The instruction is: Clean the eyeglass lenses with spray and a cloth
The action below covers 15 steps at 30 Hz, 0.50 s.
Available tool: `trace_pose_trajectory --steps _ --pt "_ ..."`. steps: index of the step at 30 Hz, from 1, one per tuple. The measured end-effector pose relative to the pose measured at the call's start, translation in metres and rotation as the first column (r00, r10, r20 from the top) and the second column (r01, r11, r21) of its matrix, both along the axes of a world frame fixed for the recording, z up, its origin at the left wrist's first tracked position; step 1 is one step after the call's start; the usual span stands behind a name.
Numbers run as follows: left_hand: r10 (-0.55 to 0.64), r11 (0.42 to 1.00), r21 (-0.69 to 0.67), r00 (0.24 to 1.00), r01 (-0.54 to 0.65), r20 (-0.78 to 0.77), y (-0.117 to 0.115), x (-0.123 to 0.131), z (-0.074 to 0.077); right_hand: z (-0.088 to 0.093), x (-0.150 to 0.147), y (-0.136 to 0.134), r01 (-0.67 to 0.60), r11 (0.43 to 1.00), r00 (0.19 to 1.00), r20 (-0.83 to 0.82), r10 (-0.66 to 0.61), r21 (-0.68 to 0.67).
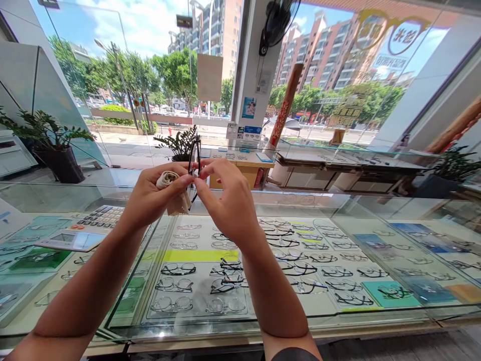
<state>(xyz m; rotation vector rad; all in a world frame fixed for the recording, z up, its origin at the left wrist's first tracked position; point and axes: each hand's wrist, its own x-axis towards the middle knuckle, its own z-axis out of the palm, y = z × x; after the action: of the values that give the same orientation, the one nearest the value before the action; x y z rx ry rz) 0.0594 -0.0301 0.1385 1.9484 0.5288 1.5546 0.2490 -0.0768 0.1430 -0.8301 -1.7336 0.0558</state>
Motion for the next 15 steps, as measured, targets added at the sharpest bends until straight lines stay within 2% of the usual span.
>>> trace_pose_trajectory --steps 15 --pt "-0.022 1.0 0.01 1.0 0.022 0.009 0.0009 -0.003 0.0002 0.0019 0.005 -0.0016 0.007 1.0 1.0 -0.028 -0.007 -0.022"
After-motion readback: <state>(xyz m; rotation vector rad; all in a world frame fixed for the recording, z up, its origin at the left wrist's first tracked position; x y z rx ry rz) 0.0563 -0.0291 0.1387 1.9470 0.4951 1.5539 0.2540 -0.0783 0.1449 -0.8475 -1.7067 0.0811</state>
